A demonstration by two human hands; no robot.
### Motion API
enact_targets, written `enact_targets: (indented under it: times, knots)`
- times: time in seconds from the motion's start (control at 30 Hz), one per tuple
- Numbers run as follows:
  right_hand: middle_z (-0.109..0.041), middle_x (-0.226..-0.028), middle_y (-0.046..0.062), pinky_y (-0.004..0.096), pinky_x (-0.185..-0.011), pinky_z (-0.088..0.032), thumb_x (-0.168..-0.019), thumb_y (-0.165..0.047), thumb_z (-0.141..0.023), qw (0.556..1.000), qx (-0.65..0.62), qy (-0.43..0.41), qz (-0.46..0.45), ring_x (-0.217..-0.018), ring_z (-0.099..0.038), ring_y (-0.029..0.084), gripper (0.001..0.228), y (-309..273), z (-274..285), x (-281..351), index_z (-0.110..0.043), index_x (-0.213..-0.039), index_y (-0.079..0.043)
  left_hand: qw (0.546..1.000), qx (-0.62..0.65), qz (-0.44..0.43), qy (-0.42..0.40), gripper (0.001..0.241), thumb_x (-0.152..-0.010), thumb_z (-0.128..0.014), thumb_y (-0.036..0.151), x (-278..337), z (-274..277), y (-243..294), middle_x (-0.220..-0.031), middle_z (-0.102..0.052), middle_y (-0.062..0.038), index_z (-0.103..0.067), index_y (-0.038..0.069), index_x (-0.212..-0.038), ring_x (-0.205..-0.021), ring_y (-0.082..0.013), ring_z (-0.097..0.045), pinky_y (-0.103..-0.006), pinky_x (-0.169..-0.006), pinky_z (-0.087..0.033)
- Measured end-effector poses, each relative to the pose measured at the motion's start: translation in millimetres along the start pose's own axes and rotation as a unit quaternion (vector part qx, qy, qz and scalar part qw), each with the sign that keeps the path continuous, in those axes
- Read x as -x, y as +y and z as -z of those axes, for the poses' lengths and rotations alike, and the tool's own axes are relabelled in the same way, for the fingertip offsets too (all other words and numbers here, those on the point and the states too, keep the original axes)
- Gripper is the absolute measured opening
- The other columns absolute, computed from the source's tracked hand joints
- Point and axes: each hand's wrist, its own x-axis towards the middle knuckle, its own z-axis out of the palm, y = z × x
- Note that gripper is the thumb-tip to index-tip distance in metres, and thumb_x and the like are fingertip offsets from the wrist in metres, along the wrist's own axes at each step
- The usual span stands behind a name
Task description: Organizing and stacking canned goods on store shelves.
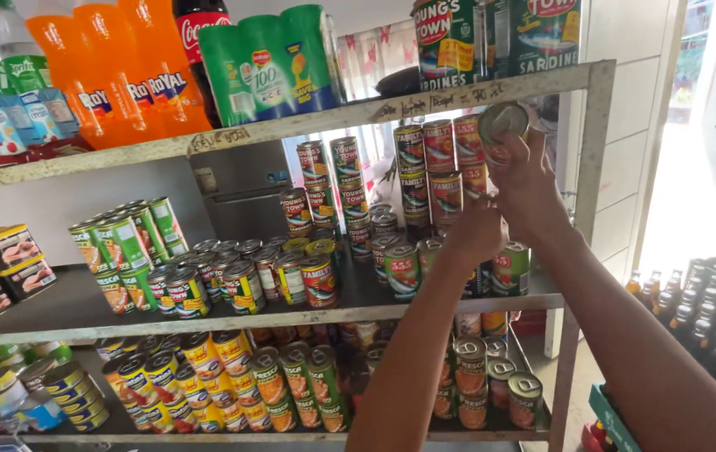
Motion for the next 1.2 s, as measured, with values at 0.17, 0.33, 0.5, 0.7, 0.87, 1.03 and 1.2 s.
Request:
enact_targets:
  times: [0.17, 0.33, 0.5, 0.7, 0.87, 1.03, 1.2]
  knots:
    - [-0.038, -0.142, 0.027, 0.056, -0.091, -0.055, -0.088, 0.002, -0.074, 0.958, -0.183, -0.061, -0.214, -0.112, -0.060, 0.052, 0.083, 27, -36, 22, -0.024, -0.152, -0.012, 0.983, -0.032, -0.130, -0.128, 0.037, -0.097, -0.051, 0.032, -18, -67, -23, -0.123, -0.072, -0.017, -0.077, 0.007, -0.106, -0.133, -0.0392, -0.058, -0.0517, -0.112, -0.045]
    - [-0.031, -0.144, 0.036, 0.056, -0.092, -0.055, -0.078, -0.002, -0.081, 0.917, -0.235, -0.086, -0.311, -0.114, -0.056, 0.059, 0.106, 32, -44, 16, -0.009, -0.156, -0.008, 0.971, 0.030, -0.095, -0.216, 0.043, -0.099, -0.043, 0.033, -11, 5, 6, -0.126, -0.070, -0.017, -0.075, 0.009, -0.112, -0.122, -0.0367, -0.063, -0.0478, -0.107, -0.048]
    - [-0.032, -0.146, 0.039, 0.059, -0.090, -0.053, -0.086, -0.013, -0.079, 0.889, -0.208, -0.170, -0.371, -0.109, -0.059, 0.061, 0.104, 30, -38, -1, -0.004, -0.158, -0.014, 0.955, 0.101, 0.076, -0.269, 0.052, -0.095, -0.037, 0.040, -6, 18, 10, -0.132, -0.066, -0.016, -0.073, 0.012, -0.120, -0.121, -0.0372, -0.062, -0.0458, -0.107, -0.046]
    - [-0.039, -0.144, 0.037, 0.058, -0.088, -0.057, -0.082, -0.014, -0.080, 0.846, -0.183, -0.276, -0.419, -0.114, -0.061, 0.058, 0.105, 21, -33, -7, -0.007, -0.155, -0.029, 0.959, 0.150, 0.085, -0.224, 0.054, -0.095, -0.042, 0.045, 1, 20, 5, -0.129, -0.064, -0.022, -0.068, 0.005, -0.121, -0.118, -0.0405, -0.061, -0.0473, -0.103, -0.045]
    - [-0.050, -0.132, 0.034, 0.056, -0.088, -0.054, -0.078, -0.013, -0.083, 0.857, -0.202, -0.283, -0.381, -0.111, -0.063, 0.055, 0.111, 47, -97, 28, -0.002, -0.153, -0.024, 0.966, 0.123, 0.091, -0.207, 0.058, -0.103, -0.040, 0.047, 14, 31, 4, -0.112, -0.072, -0.028, -0.072, 0.000, -0.113, -0.109, -0.0430, -0.067, -0.0493, -0.102, -0.049]
    - [-0.064, -0.114, 0.034, 0.048, -0.083, -0.057, -0.093, -0.020, -0.075, 0.874, -0.288, -0.228, -0.317, -0.105, -0.066, 0.048, 0.086, 61, -143, 47, -0.009, -0.148, -0.010, 0.976, 0.091, 0.061, -0.190, 0.055, -0.104, -0.040, 0.043, 14, 21, -1, -0.111, -0.073, -0.028, -0.074, 0.000, -0.109, -0.107, -0.0420, -0.069, -0.0505, -0.103, -0.050]
    - [-0.073, -0.102, 0.024, 0.039, -0.080, -0.053, -0.093, -0.011, -0.061, 0.781, -0.432, -0.265, -0.367, -0.097, -0.068, 0.027, 0.057, 46, -115, 39, -0.037, -0.144, -0.019, 0.980, 0.156, 0.017, -0.126, 0.046, -0.100, -0.042, 0.034, 12, 18, -3, -0.119, -0.070, -0.026, -0.071, 0.000, -0.114, -0.111, -0.0424, -0.065, -0.0501, -0.101, -0.048]
